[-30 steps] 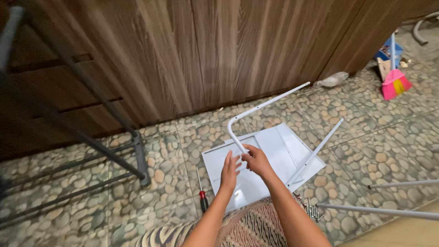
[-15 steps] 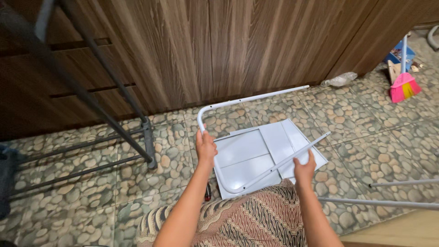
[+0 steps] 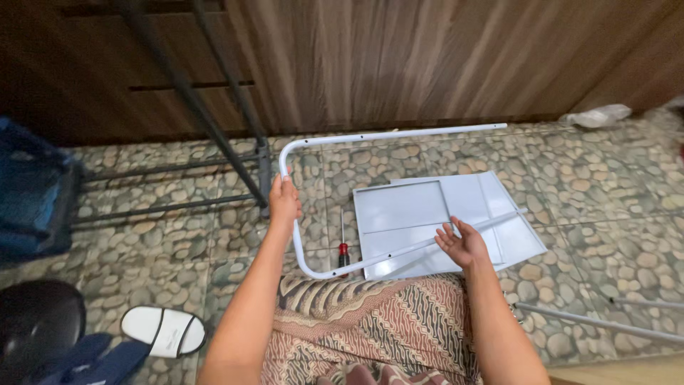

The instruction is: The person assembles a white metal shelving unit by connecting tubular frame pieces and inserting white panels. They align the frame, insert connectors, and fit panels into the frame, working with multiple parts on the floor.

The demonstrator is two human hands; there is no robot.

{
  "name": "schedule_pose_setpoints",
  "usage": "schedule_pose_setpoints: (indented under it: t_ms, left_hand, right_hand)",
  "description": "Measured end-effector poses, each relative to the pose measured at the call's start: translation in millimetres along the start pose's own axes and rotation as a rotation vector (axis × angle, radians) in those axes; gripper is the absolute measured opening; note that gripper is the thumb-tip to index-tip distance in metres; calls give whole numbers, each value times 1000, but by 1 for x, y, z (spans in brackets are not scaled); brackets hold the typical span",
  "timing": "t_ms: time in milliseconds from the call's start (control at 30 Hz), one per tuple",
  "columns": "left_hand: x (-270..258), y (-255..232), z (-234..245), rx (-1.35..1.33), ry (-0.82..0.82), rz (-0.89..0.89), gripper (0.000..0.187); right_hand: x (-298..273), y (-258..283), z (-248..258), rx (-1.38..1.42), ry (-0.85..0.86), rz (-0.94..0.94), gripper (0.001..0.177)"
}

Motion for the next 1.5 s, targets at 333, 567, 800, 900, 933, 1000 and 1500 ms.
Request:
schedule_pose_setpoints:
  t_ms: [333,567,800,900,933,1000,1500]
  left_hand:
    - [30,68,39,-63,-83,91,31]
    - [44,108,33,-101,-57,150,27]
    - [61,178,55,-130,-67,228,22]
    - [65,195,65,-65,-92,219,23]
    - [65,199,68,-44,-99,232,22]
    - [69,203,65,1,-99,246,24]
    - [82,234,38,86,-55,208,19]
  right_hand:
    - [15,-31,-23,-527,-4,72,43]
    - [26,-24,-37,-1173,-24,373,35]
    - [70,-23,-13,-1287,-114,161,41]
    - [80,-8,4,-1265,-272,112,45]
    - [79,-1,11,-1276,-323,109,47]
    - [82,14,19,-1299,-405,83,51]
    - [112,52,45,-2013,-512,86,32]
Point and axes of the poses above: each hand's wrist, its own x-axis towards the middle knuckle, its own z-axis out of the back of the hand, y = z × x, the point moved 8 cm from there along x, towards the middle knuckle, and after that the axes turned 2 degrees about y, right-handed, at the moved point
